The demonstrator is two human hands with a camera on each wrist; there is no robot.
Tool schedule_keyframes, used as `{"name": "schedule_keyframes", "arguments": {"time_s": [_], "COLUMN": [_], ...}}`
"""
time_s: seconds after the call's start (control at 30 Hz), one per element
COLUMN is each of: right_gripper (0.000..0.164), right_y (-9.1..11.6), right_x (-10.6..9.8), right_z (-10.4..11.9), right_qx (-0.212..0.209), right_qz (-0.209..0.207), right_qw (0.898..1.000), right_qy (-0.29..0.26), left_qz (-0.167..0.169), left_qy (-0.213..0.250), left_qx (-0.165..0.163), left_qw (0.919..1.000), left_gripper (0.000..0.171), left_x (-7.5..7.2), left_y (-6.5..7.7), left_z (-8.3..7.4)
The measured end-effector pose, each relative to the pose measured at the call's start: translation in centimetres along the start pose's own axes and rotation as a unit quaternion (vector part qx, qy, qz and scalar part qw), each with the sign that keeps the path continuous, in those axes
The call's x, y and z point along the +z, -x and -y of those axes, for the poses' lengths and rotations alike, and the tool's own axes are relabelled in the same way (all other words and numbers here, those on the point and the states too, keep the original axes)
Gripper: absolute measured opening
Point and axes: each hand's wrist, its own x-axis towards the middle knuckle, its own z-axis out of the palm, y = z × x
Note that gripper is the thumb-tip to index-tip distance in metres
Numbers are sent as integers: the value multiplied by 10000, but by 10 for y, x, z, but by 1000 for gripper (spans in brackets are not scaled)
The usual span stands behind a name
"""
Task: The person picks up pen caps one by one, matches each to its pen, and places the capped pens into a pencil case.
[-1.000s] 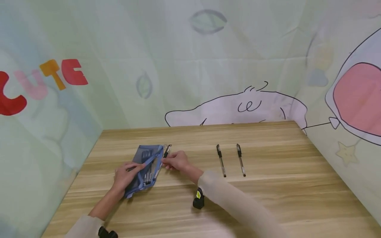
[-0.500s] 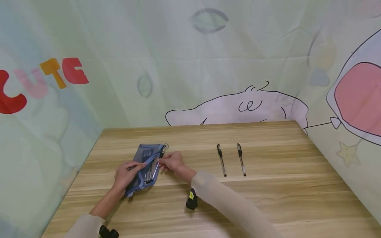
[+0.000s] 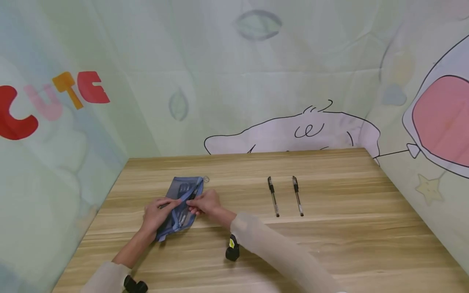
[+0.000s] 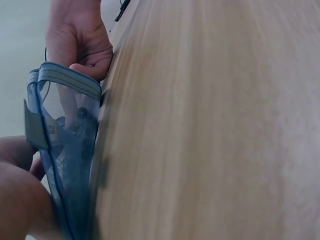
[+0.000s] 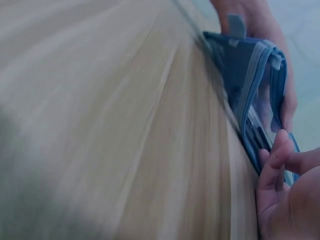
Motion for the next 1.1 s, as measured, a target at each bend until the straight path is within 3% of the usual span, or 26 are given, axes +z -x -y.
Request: {"name": "schedule_keyframes", "arguments": {"time_s": [0.2,0.33,0.47,0.73,1.1], "right_gripper": [16,17,16,33,36], "right_y": [-2,-5,-4,1,3], "right_x": [-4,-4,-4,-7,-3], "right_z": [-2,-5,-8,-11,-17], "right_qx": [-511,-766,-794,-786,-991], "right_qz": [-8,-37,28,235,242], "right_qw": [9969,9951,9957,9946,9938], "right_qy": [602,622,478,629,444], "left_qz": [24,-48,-34,-64,-148], "left_qy": [-29,-4,1,33,138], "left_qx": [34,110,134,138,190], "left_qw": [10000,9999,9999,9999,9996], "left_gripper": [53,50,49,49,45], "left_x": [-1,-2,-1,1,4], "left_y": [0,-1,0,0,-1], "left_z": [-1,-2,-1,-1,5]}}
